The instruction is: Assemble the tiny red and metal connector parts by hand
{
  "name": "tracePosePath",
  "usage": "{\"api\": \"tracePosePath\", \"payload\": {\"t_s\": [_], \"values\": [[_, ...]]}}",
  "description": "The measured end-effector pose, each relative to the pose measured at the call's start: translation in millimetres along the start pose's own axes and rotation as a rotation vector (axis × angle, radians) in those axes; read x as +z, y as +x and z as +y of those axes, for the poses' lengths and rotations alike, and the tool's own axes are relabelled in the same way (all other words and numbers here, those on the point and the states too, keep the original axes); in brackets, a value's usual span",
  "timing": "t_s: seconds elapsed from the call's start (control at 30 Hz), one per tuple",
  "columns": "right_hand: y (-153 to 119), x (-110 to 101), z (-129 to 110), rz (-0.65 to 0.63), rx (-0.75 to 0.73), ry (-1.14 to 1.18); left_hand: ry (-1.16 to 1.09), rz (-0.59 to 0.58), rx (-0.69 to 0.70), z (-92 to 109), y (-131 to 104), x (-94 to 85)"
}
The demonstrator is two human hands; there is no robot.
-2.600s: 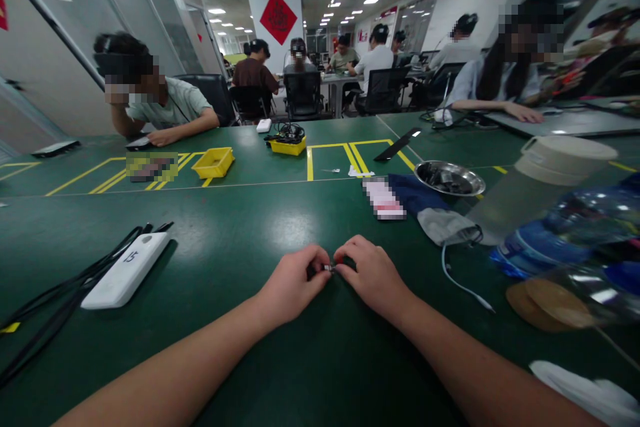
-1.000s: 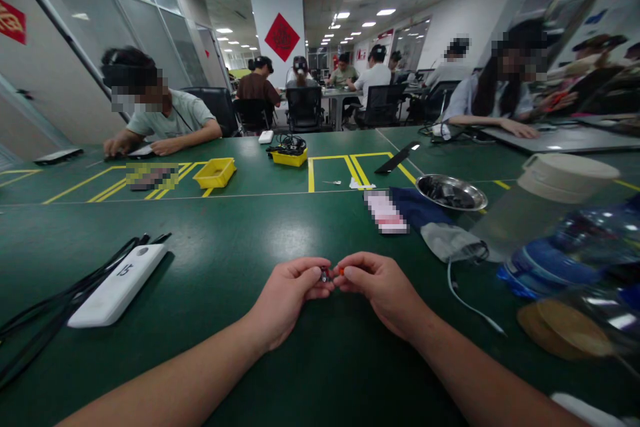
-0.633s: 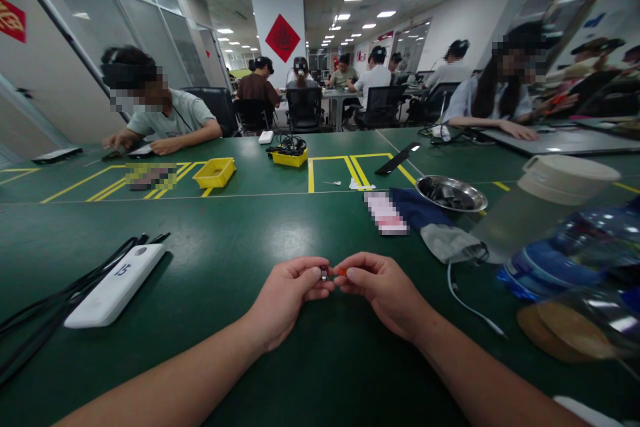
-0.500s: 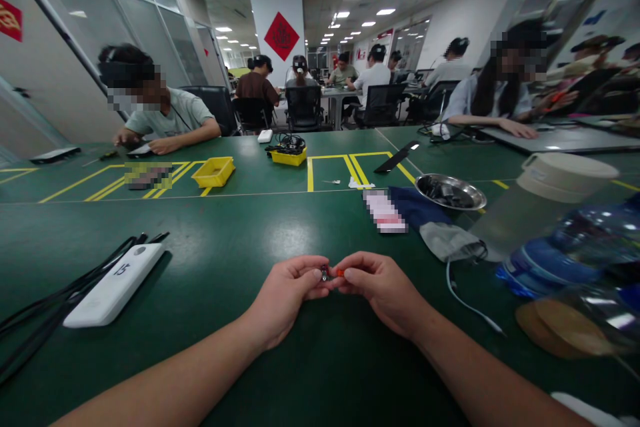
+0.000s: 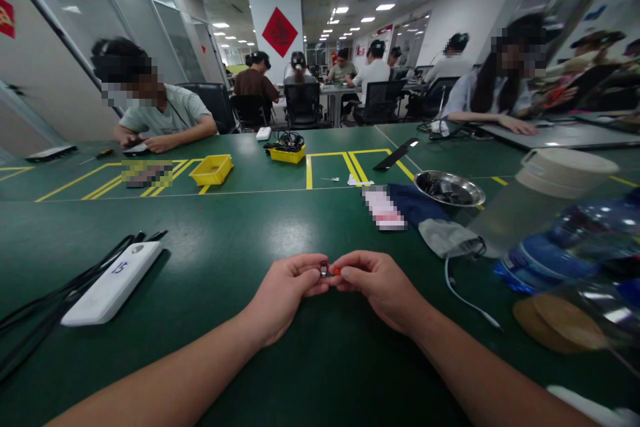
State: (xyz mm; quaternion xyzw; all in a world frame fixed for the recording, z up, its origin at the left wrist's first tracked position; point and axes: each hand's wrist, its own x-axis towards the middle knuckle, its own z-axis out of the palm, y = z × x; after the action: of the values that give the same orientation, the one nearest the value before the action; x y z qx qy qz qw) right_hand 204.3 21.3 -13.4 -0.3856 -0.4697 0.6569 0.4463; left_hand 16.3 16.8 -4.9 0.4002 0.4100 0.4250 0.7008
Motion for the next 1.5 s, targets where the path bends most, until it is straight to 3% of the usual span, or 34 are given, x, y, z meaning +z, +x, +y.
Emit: {"api": "tracePosePath", "payload": {"t_s": [1.03, 1.5], "values": [[0.3, 1.5, 0.4, 0.021, -0.015, 0.002, 0.092, 0.007, 0.037, -2.9, 0.5, -2.7], [-1.9, 2.8, -3.8, 0.034, -0.006, 0.015, -0.059, 0.021, -0.009, 3.8, -1.2, 0.5]]}}
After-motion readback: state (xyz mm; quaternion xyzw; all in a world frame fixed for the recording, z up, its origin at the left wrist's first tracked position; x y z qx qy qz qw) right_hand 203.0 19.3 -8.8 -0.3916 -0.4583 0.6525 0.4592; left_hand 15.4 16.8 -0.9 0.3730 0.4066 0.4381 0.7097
